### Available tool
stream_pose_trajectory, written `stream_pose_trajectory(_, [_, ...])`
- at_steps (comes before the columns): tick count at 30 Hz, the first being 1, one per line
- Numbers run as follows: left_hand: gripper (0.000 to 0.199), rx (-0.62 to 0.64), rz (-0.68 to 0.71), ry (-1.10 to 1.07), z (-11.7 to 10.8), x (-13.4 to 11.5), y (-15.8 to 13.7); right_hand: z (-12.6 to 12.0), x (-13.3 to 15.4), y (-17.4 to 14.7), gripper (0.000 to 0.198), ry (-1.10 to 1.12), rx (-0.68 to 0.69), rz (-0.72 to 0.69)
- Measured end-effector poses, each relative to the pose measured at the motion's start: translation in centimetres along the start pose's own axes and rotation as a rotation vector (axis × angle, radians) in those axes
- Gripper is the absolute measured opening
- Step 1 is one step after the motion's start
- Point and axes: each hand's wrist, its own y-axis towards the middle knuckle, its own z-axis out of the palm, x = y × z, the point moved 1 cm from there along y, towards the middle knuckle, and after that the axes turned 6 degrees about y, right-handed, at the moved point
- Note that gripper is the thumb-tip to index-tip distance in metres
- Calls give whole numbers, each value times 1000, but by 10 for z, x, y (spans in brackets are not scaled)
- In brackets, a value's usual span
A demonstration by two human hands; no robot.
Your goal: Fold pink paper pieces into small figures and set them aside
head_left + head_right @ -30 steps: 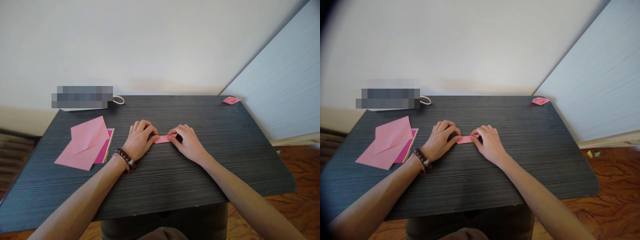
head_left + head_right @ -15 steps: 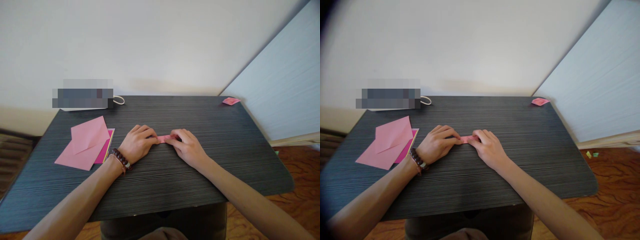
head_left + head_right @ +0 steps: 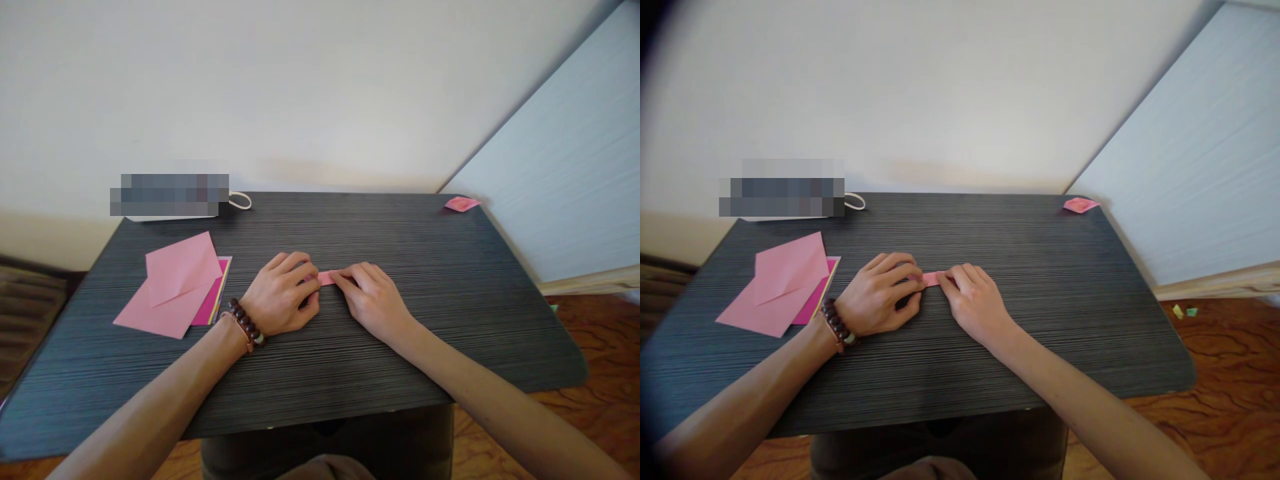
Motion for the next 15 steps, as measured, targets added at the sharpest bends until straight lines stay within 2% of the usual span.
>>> stream_pose_trajectory(3, [20, -1, -65, -47, 7, 1, 1, -1, -1, 3, 29, 108, 9, 57])
stream_pose_trajectory(8, [24, -26, -189, -145, 16, 7, 3, 1, -8, 8, 23, 309, -62, 158])
stream_pose_trajectory(15, [25, -26, -224, -174, 16, 6, 3, 1, -12, 9, 21, 285, -54, 233])
